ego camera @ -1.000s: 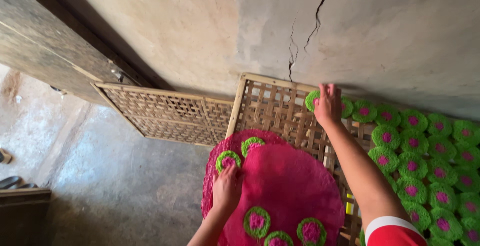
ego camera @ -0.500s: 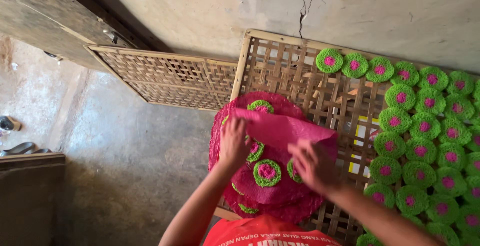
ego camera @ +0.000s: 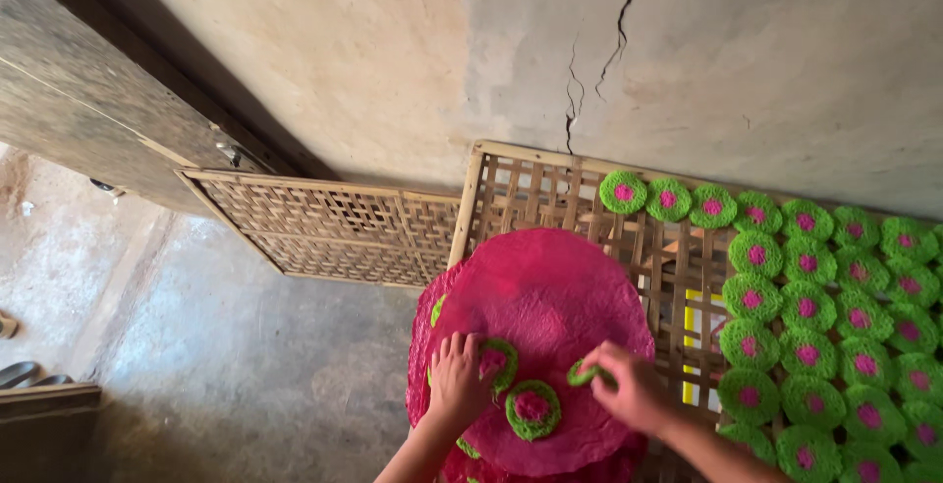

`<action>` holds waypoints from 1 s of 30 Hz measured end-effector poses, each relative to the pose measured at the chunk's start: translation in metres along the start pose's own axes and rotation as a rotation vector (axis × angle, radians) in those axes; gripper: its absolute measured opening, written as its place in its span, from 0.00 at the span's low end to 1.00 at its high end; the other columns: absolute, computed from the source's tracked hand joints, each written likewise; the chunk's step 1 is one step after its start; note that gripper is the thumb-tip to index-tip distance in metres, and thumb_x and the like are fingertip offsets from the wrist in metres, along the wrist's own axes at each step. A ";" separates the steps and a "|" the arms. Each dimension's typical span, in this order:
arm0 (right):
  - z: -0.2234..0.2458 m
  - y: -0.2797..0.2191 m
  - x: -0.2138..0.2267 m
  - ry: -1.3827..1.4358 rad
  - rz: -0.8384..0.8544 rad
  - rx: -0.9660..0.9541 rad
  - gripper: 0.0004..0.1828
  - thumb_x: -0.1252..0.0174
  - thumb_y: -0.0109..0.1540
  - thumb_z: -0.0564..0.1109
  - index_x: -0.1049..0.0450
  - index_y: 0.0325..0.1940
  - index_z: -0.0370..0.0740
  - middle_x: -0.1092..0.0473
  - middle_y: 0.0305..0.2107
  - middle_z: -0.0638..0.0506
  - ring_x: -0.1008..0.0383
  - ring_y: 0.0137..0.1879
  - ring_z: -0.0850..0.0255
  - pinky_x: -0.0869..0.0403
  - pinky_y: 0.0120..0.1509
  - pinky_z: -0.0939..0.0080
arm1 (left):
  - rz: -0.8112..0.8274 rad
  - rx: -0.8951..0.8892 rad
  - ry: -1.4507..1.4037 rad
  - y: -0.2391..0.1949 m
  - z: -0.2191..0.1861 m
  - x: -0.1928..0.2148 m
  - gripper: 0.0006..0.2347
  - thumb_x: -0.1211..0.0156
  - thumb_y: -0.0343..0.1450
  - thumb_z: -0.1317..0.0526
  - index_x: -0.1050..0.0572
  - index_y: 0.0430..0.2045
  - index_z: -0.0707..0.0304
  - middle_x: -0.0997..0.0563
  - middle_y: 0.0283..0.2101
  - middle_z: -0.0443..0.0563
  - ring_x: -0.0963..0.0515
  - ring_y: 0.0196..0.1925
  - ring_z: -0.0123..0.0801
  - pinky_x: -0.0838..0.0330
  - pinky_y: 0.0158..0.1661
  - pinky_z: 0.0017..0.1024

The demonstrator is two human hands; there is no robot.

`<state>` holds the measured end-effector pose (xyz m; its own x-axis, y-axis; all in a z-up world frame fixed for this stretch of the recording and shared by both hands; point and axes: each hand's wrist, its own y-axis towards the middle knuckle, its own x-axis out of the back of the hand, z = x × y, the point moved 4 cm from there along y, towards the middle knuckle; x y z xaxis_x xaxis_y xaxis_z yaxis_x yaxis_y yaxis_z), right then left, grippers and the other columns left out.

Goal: The person organizes small circular pink and green crackers on large pink paper sheets and bamboo trays by hand.

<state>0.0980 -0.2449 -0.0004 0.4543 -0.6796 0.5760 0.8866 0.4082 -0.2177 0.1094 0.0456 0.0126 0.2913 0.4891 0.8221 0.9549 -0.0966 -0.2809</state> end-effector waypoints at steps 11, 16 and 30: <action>-0.107 0.242 0.127 0.629 -0.462 -0.194 0.16 0.40 0.61 0.38 0.22 0.53 0.40 0.25 0.44 0.48 0.27 0.49 0.61 0.28 0.53 0.61 | 0.208 -0.037 -0.832 -0.026 0.017 -0.032 0.12 0.27 0.67 0.62 0.23 0.40 0.64 0.19 0.33 0.48 0.21 0.37 0.29 0.27 0.37 0.26; -0.098 0.287 0.120 -0.113 -0.621 -0.176 0.17 0.37 0.60 0.40 0.25 0.53 0.41 0.25 0.46 0.45 0.24 0.54 0.52 0.26 0.57 0.55 | 0.232 -0.007 -1.016 -0.024 0.022 -0.015 0.12 0.28 0.68 0.66 0.24 0.42 0.65 0.22 0.33 0.43 0.24 0.38 0.19 0.27 0.39 0.22; 0.051 0.214 0.013 0.793 0.080 -0.294 0.18 0.50 0.66 0.53 0.24 0.50 0.41 0.21 0.37 0.49 0.19 0.44 0.61 0.20 0.55 0.62 | -0.312 -0.163 -0.618 0.101 -0.050 0.079 0.19 0.30 0.64 0.64 0.30 0.46 0.65 0.21 0.46 0.58 0.16 0.43 0.42 0.19 0.42 0.33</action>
<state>0.2894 -0.1353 0.0006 0.3460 -0.9263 -0.1492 0.7856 0.3730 -0.4937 0.2319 0.0313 0.0741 -0.0369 0.9124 0.4076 0.9990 0.0229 0.0392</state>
